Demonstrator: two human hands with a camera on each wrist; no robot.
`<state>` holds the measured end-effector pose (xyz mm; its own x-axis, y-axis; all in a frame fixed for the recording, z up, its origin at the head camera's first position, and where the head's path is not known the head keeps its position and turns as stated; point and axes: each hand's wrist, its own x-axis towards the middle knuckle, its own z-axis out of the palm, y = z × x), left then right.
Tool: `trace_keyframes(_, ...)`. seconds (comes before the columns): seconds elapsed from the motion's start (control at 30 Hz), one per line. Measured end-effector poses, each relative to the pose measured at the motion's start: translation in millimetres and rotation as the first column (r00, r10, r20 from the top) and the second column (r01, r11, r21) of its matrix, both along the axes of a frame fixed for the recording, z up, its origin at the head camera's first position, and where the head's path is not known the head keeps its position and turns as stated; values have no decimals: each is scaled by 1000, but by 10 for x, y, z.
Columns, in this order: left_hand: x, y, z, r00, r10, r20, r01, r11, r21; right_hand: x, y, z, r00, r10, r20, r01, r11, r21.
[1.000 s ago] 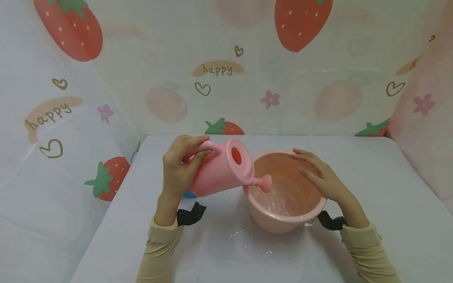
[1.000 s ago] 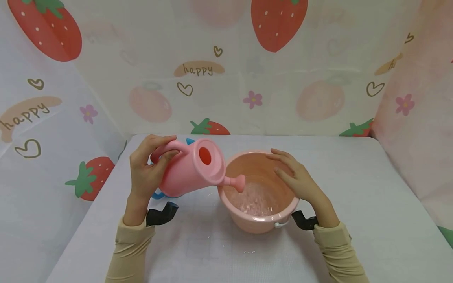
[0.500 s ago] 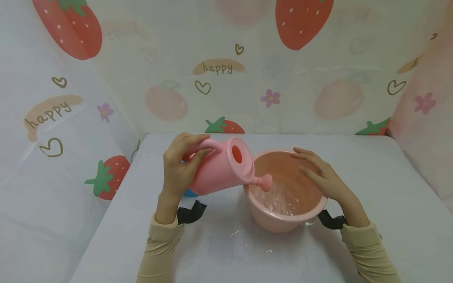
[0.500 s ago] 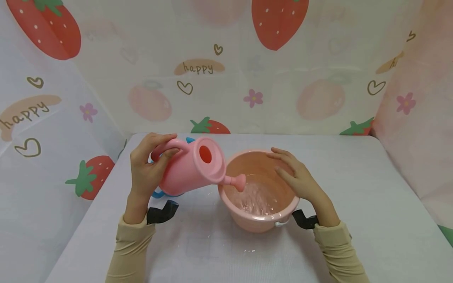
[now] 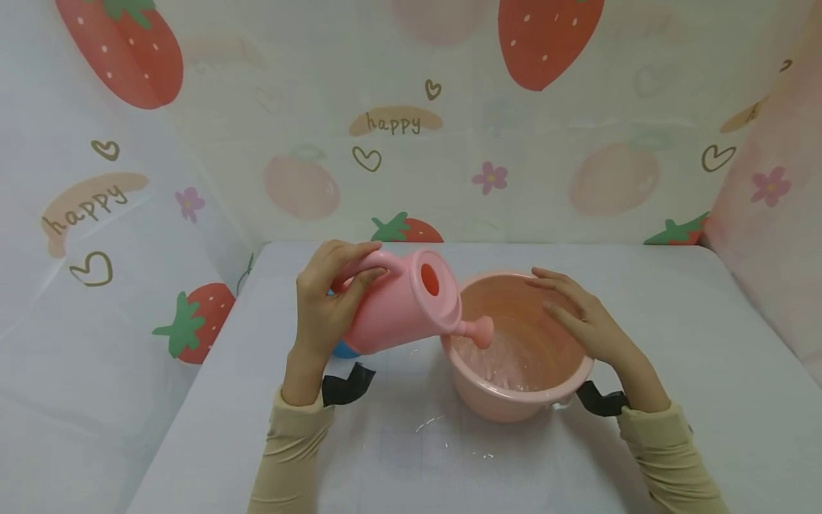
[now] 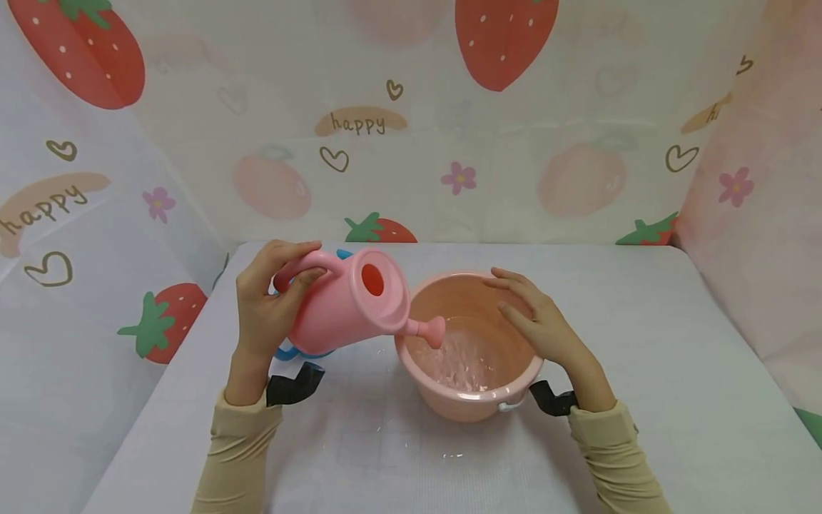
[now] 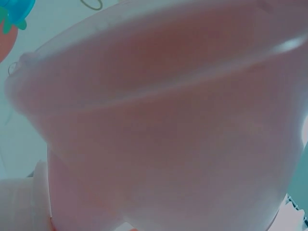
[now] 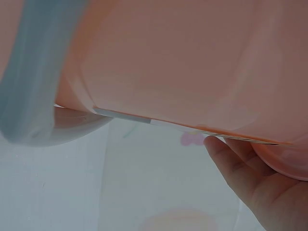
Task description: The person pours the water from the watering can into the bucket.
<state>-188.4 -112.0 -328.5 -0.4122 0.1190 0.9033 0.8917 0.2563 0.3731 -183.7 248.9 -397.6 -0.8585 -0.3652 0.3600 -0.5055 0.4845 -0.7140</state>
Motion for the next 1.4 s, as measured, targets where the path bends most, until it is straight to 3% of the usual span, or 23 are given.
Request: trace_keyframes(1.4, -22, 35, -29, 1000, -21, -18, 21, 1000, 1, -12, 1, -18, 1000, -2, 5, 2, 1000, 9)
